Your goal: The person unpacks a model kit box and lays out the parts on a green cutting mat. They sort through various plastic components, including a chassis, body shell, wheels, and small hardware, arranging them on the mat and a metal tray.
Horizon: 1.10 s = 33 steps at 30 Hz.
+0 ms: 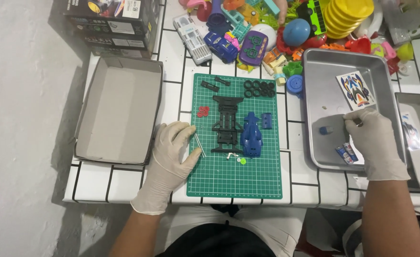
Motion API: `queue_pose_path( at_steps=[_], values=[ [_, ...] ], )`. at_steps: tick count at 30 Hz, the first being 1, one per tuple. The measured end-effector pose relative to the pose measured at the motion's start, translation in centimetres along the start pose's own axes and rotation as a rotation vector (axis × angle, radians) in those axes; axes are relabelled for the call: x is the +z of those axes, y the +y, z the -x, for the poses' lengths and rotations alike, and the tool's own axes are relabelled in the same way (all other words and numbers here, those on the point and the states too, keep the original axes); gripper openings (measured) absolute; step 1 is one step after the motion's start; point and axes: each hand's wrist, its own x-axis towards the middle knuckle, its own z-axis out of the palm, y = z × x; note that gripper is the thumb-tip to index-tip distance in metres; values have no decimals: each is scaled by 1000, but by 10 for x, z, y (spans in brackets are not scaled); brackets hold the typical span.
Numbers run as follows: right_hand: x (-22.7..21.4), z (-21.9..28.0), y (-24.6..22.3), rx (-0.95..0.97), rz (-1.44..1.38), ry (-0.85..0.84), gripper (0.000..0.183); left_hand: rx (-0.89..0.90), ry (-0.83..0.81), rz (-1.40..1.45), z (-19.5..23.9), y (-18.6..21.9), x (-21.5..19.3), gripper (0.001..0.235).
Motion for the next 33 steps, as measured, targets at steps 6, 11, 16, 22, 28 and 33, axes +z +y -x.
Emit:
queue_pose_path(
  at_steps=[6, 11, 16, 22, 28, 33],
  values=[
    [-16, 1, -69, -46, -269, 107, 11, 18, -7, -41, 1, -4, 3, 41],
    [5, -6, -181, -399, -386, 45, 20, -40, 3, -31, 11, -27, 20, 50],
    [42, -36, -237, -551, -275, -251, 14, -52, 2, -16, 12, -26, 20, 50],
    [83, -60, -239, -647, -147, -274, 11, -70, -6, -45, 13, -27, 21, 50],
    [33, -38, -253, -541, -320, -286, 18, -59, -9, -42, 13, -29, 21, 49],
    [-11, -27, -208, -489, -414, -143, 23, -25, -1, -25, 8, -22, 14, 48]
  ],
)
